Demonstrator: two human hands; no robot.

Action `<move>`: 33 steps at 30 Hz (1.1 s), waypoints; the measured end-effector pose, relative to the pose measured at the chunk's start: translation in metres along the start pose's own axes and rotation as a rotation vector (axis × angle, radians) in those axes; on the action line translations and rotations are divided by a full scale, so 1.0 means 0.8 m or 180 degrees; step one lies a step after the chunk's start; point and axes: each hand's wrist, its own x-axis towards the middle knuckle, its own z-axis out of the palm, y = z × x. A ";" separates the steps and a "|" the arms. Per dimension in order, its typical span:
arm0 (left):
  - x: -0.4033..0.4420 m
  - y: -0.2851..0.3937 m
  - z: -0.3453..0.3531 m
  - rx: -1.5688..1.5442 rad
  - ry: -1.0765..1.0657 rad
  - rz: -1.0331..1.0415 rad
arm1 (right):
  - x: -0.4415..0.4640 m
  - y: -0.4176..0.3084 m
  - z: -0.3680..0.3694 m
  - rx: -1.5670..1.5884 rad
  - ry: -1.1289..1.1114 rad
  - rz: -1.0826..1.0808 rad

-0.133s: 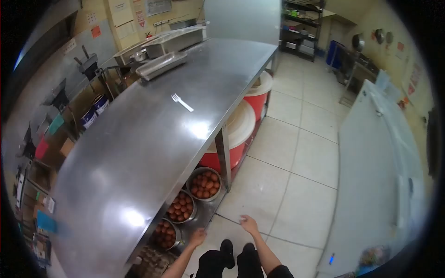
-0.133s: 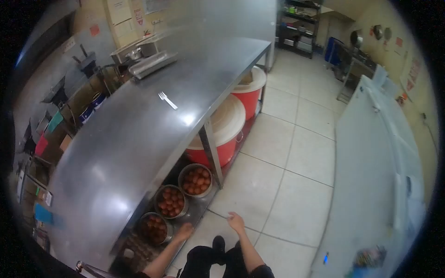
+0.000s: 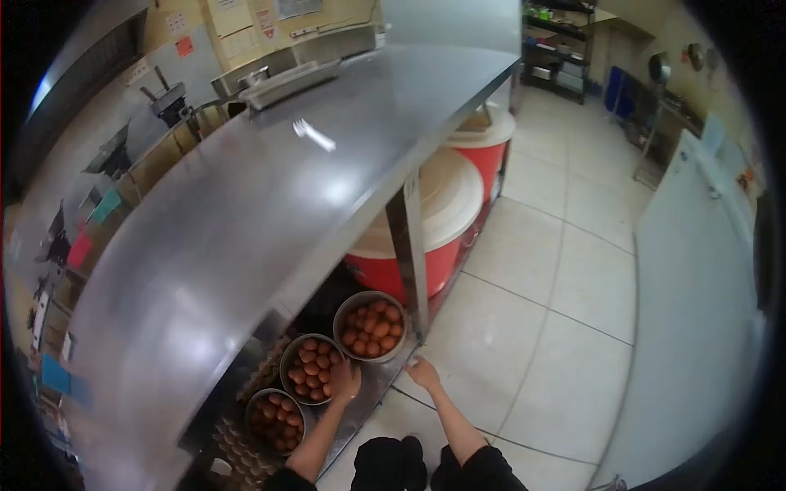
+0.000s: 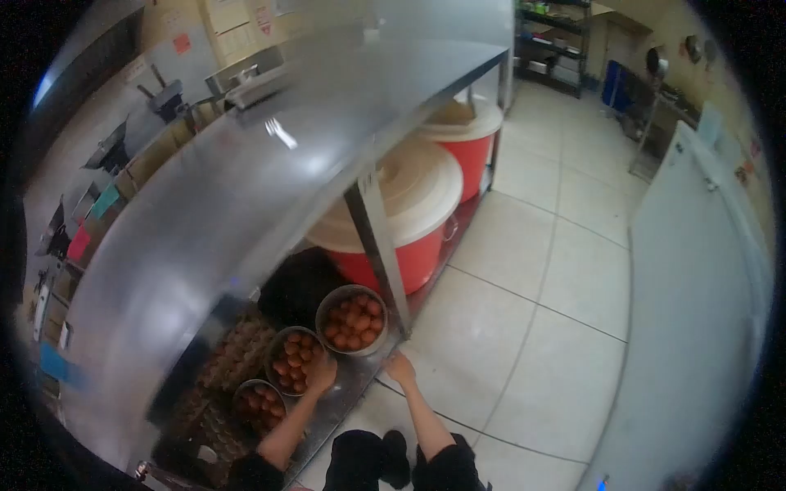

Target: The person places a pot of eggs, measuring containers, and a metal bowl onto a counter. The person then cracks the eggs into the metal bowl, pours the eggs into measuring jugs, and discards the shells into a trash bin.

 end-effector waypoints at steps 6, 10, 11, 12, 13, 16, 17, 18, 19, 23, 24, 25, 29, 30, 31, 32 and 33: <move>0.205 -0.045 0.069 0.0365 0.1886 0.0655 | 0.170 0.041 0.098 0.0376 0.1609 -0.1087; 0.087 -0.023 0.098 -0.1609 0.1078 0.0812 | 0.171 0.029 0.068 0.0722 0.0751 -0.1166; 0.048 -0.028 0.115 -0.2565 0.0566 0.0659 | 0.179 0.027 0.062 0.0819 0.0617 -0.1139; -0.001 -0.042 0.138 -0.3528 0.0017 0.0471 | 0.177 0.031 0.058 0.0903 0.0482 -0.1056; -0.046 -0.065 0.155 -0.3493 -0.0016 0.0271 | 0.175 0.029 0.055 0.0894 0.0375 -0.1030; -0.149 -0.155 0.166 -0.3300 0.1235 -0.0869 | 0.187 0.020 0.068 0.0603 0.0810 -0.1297; -0.152 -0.228 0.171 -0.2478 0.2007 -0.0991 | 0.198 0.029 0.077 0.0839 0.0744 -0.1377; -0.152 -0.250 0.150 -0.2728 0.2515 -0.1417 | 0.205 0.037 0.083 0.1080 0.0684 -0.1452; -0.153 -0.271 0.128 -0.2985 0.3077 -0.1795 | 0.206 0.036 0.087 0.1088 0.0629 -0.1472; -0.123 -0.324 0.064 -0.5077 0.3387 -0.2953 | 0.211 0.022 0.092 0.1009 0.0563 -0.1077; -0.125 -0.334 0.067 -0.5511 0.3146 -0.2768 | 0.207 0.021 0.089 0.1174 0.0561 -0.1064; -0.122 -0.343 0.068 -0.5918 0.2883 -0.2550 | 0.199 0.021 0.086 0.1186 0.0568 -0.1040; -0.133 -0.381 0.100 -0.5812 0.2981 -0.1908 | 0.146 -0.001 0.076 0.0484 0.0763 -0.0970; -0.134 -0.368 0.106 -0.5794 0.3377 -0.2359 | 0.129 -0.012 0.071 -0.0081 0.0555 -0.1000; -0.142 -0.358 0.108 -0.5782 0.3378 -0.2338 | 0.114 -0.024 0.067 -0.0150 -0.0093 -0.1203; -0.158 -0.353 0.118 -0.5864 0.3107 -0.2101 | 0.092 -0.047 0.064 -0.0234 -0.0752 -0.1391; -0.173 -0.347 0.130 -0.5892 0.2963 -0.1993 | 0.078 -0.060 0.078 -0.0350 -0.1225 -0.1647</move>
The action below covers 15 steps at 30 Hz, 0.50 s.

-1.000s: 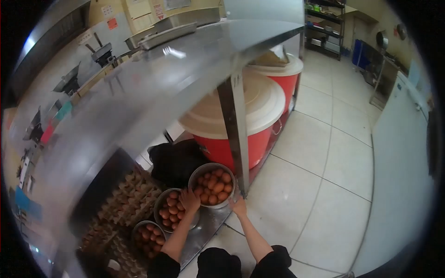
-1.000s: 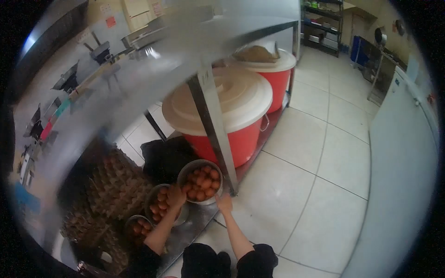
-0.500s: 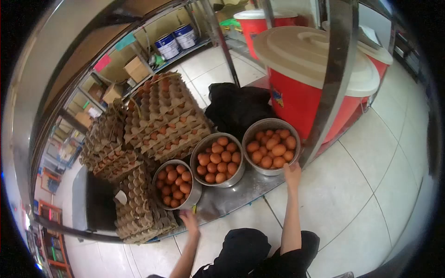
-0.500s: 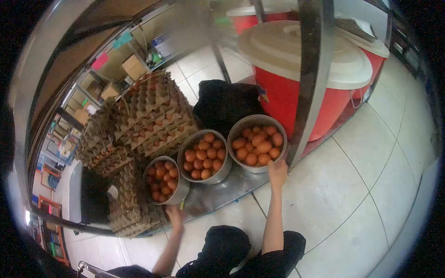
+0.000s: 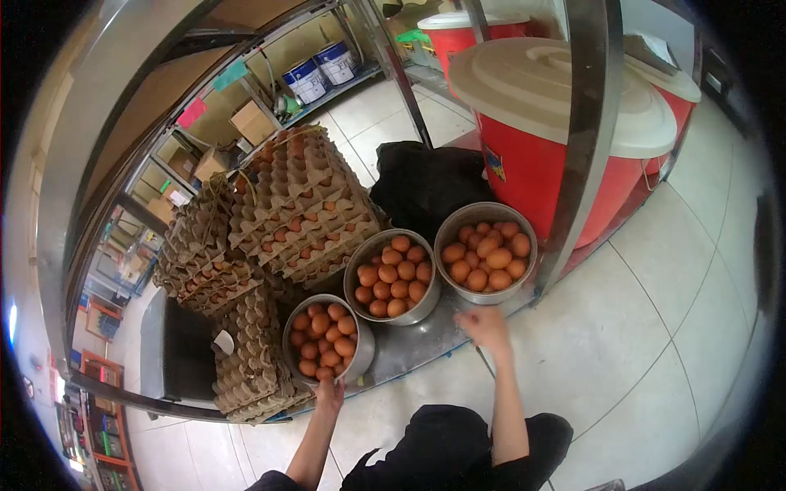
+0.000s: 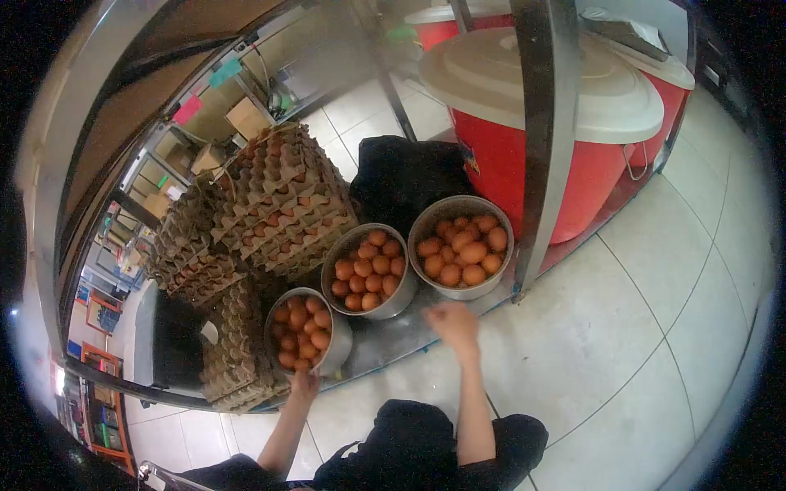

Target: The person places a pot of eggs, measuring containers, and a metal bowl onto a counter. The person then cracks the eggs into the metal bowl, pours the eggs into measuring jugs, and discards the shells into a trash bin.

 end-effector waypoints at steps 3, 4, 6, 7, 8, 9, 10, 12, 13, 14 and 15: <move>-0.046 -0.021 -0.021 0.0067 -0.0298 0.0221 | 0.006 -0.060 0.036 0.0854 -0.2055 -0.0335; -0.066 -0.024 -0.015 0.0136 -0.0356 0.0287 | 0.012 -0.064 0.061 0.0908 -0.2374 -0.0194; -0.098 -0.026 -0.013 0.0326 -0.0357 0.0236 | 0.024 -0.043 0.138 0.0982 -0.2717 -0.0062; -0.106 -0.031 -0.029 0.0405 -0.0180 0.0105 | 0.027 -0.024 0.183 0.0370 -0.2330 -0.0685; -0.112 -0.035 -0.036 0.0479 -0.0019 -0.0019 | 0.028 -0.018 0.208 -0.0239 -0.1893 -0.1300; -0.123 -0.036 -0.033 0.0558 0.0022 0.0043 | 0.026 -0.027 0.213 -0.0225 -0.1883 -0.1331; -0.134 -0.037 -0.029 0.0633 0.0061 0.0112 | 0.024 -0.036 0.217 0.0005 -0.1798 -0.1070; -0.155 -0.032 -0.008 0.0889 0.0261 0.0312 | 0.022 -0.059 0.212 0.0250 -0.1691 -0.0872; -0.153 -0.030 -0.011 0.0880 0.0114 0.0332 | 0.017 -0.069 0.205 0.0132 -0.1650 -0.0916; -0.152 -0.029 -0.018 0.0876 -0.0032 0.0339 | 0.012 -0.075 0.201 0.0012 -0.1608 -0.0945; -0.156 -0.027 -0.017 0.0882 -0.0060 0.0362 | 0.005 -0.076 0.215 -0.0147 -0.1324 -0.0699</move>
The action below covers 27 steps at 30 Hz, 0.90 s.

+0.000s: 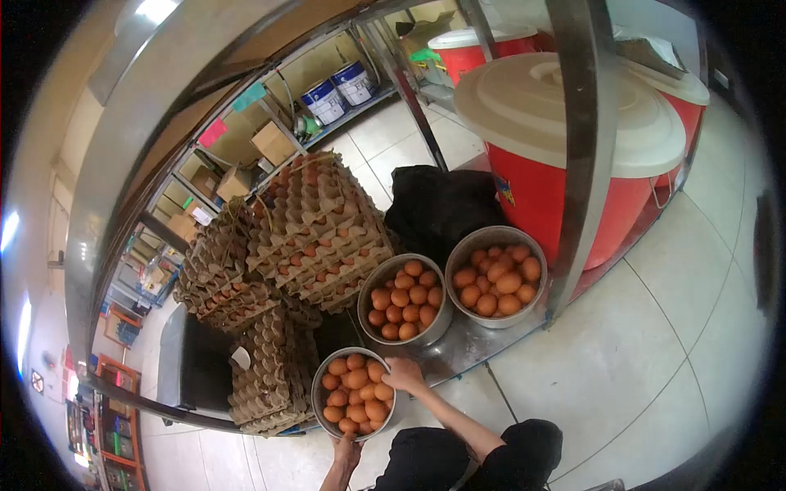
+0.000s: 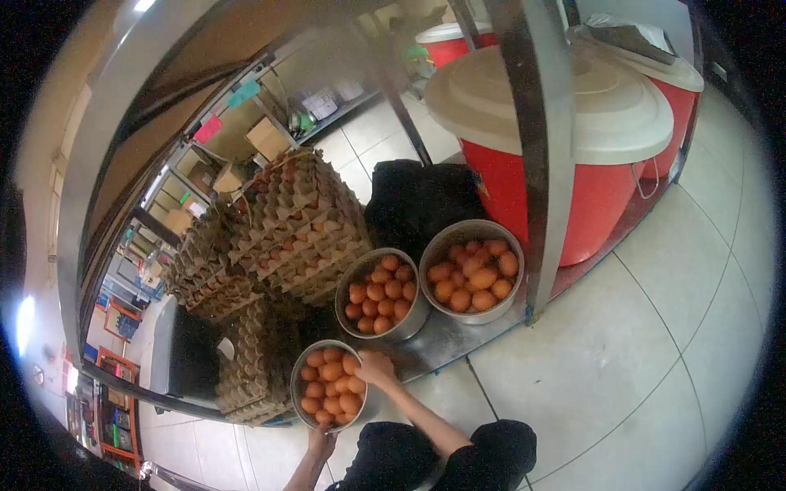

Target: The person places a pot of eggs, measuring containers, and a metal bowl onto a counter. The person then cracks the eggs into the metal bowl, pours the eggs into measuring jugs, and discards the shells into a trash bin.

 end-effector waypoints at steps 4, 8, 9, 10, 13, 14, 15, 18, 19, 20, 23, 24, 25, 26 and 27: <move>-0.004 0.025 -0.033 0.0129 -0.0475 0.0028 | -0.027 0.000 0.003 0.0337 0.0108 0.0046; -0.023 0.077 -0.006 0.0654 -0.0638 -0.0213 | -0.081 -0.030 -0.035 0.0597 0.0304 0.0144; -0.035 0.089 0.004 0.0723 -0.0647 -0.0332 | -0.097 -0.036 -0.047 0.0675 0.0368 0.0138; -0.047 0.098 0.015 0.0794 -0.0681 -0.0423 | -0.112 -0.038 -0.050 0.0705 0.0522 0.0128; -0.095 0.125 0.036 0.0978 -0.0804 -0.0711 | -0.190 -0.095 -0.109 0.0742 0.1031 0.0258; -0.115 0.134 0.041 0.1037 -0.0851 -0.0811 | -0.223 -0.119 -0.128 0.0876 0.1306 0.0385; -0.137 0.145 0.048 0.1098 -0.0911 -0.0929 | -0.257 -0.145 -0.148 0.1003 0.1576 0.0515; -0.211 0.188 0.067 0.1281 -0.1154 -0.1222 | -0.376 -0.247 -0.214 0.0749 0.2240 0.0780; -0.239 0.207 0.075 0.1334 -0.1262 -0.1308 | -0.419 -0.293 -0.239 0.0729 0.2228 0.1090; -0.266 0.228 0.083 0.1379 -0.1385 -0.1377 | -0.458 -0.333 -0.259 0.0614 0.2180 0.1063; -0.351 0.297 0.108 0.1483 -0.1811 -0.1504 | -0.557 -0.440 -0.315 0.0653 0.2506 0.1291; -0.378 0.324 0.116 0.1525 -0.1963 -0.1522 | -0.569 -0.481 -0.336 0.0539 0.2432 0.1312; -0.403 0.352 0.123 0.1555 -0.2122 -0.1528 | -0.584 -0.527 -0.355 0.0568 0.2548 0.1737; -0.428 0.384 0.130 0.1580 -0.2291 -0.1521 | -0.602 -0.573 -0.369 0.0576 0.2680 0.2180; -0.447 0.416 0.136 0.1622 -0.2478 -0.1496 | -0.613 -0.603 -0.381 0.0434 0.2644 0.2220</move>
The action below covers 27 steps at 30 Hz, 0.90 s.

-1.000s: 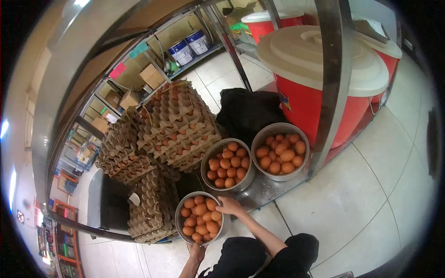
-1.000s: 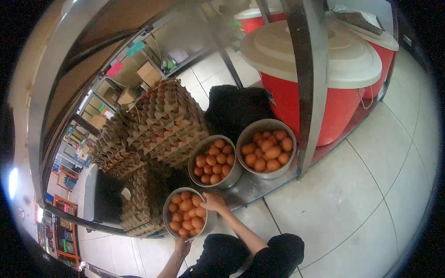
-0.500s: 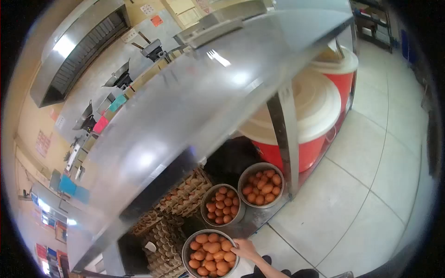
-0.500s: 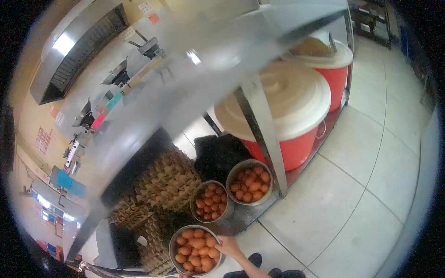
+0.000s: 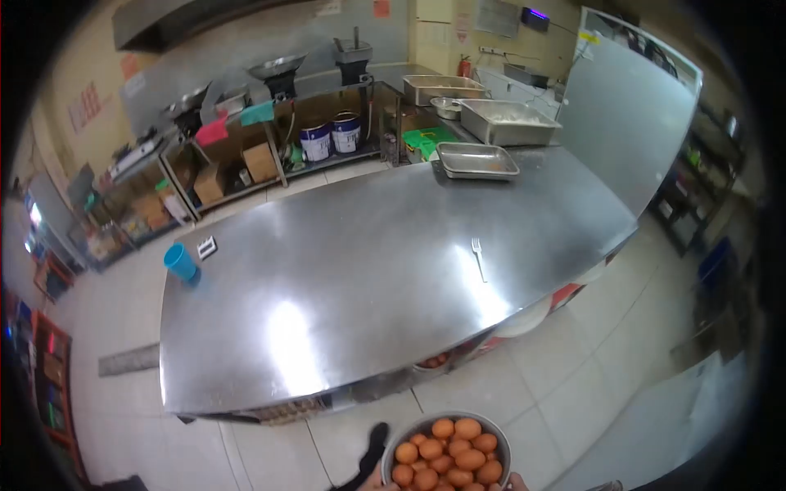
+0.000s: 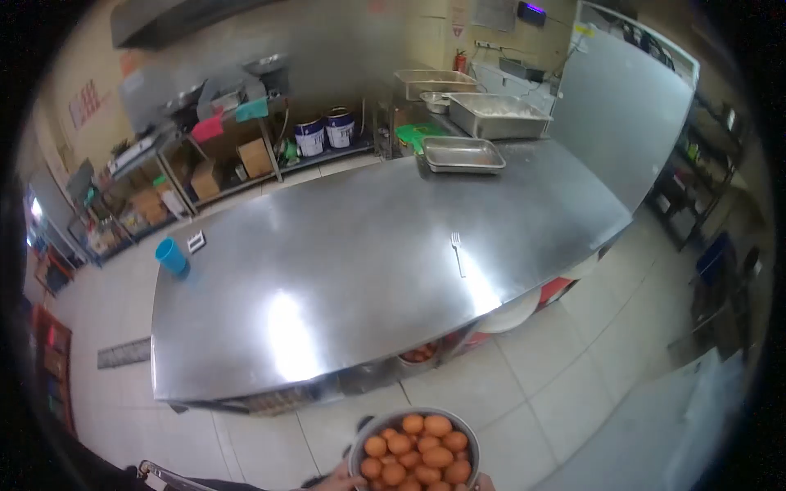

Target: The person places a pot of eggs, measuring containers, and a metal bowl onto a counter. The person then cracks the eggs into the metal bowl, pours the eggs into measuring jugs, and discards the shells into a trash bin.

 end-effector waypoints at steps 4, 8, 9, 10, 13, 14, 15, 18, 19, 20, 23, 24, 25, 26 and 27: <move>-0.110 0.153 0.009 0.0299 -0.0368 0.0523 | -0.033 -0.156 -0.007 0.0543 -0.0041 -0.0913; -0.136 0.278 -0.031 0.0181 0.0446 0.1415 | 0.054 -0.186 0.102 0.0830 -0.0181 -0.1538; -0.119 0.287 -0.057 0.0159 0.0556 0.1489 | 0.076 -0.198 0.136 0.0759 -0.0219 -0.1747; -0.100 0.299 -0.086 0.0144 0.0666 0.1564 | 0.096 -0.214 0.170 0.0692 -0.0250 -0.1951; -0.061 0.328 -0.152 -0.0186 0.0930 0.1779 | 0.132 -0.263 0.268 0.0503 -0.0605 -0.1897; -0.043 0.339 -0.166 -0.0186 0.1006 0.1829 | 0.149 -0.266 0.299 0.0284 -0.0623 -0.1917; -0.022 0.351 -0.177 -0.0151 0.1033 0.1864 | 0.152 -0.271 0.325 0.0319 -0.0677 -0.1918; 0.065 0.388 -0.172 0.0115 0.0879 0.1816 | 0.156 -0.299 0.362 0.0254 -0.0754 -0.2298; 0.096 0.394 -0.157 0.0252 0.0760 0.1738 | 0.167 -0.300 0.361 0.0288 -0.1315 -0.2407; 0.127 0.397 -0.136 0.0402 0.0615 0.1638 | 0.175 -0.297 0.365 0.0371 -0.1634 -0.2530; 0.209 0.387 -0.033 0.0904 0.0022 0.1274 | 0.162 -0.280 0.269 0.1170 -0.2438 -0.2638; 0.231 0.378 0.008 0.1069 -0.0179 0.1175 | 0.163 -0.251 0.230 0.1172 -0.2431 -0.2529; 0.255 0.373 0.049 0.1223 -0.0378 0.1092 | 0.169 -0.222 0.197 0.1060 -0.2337 -0.2361; 0.273 0.361 0.085 0.1372 -0.0572 0.1018 | 0.172 -0.179 0.171 0.0807 -0.2187 -0.2076; 0.288 0.351 0.126 0.1525 -0.0753 0.0963 | 0.175 -0.127 0.141 0.0504 -0.2008 -0.1768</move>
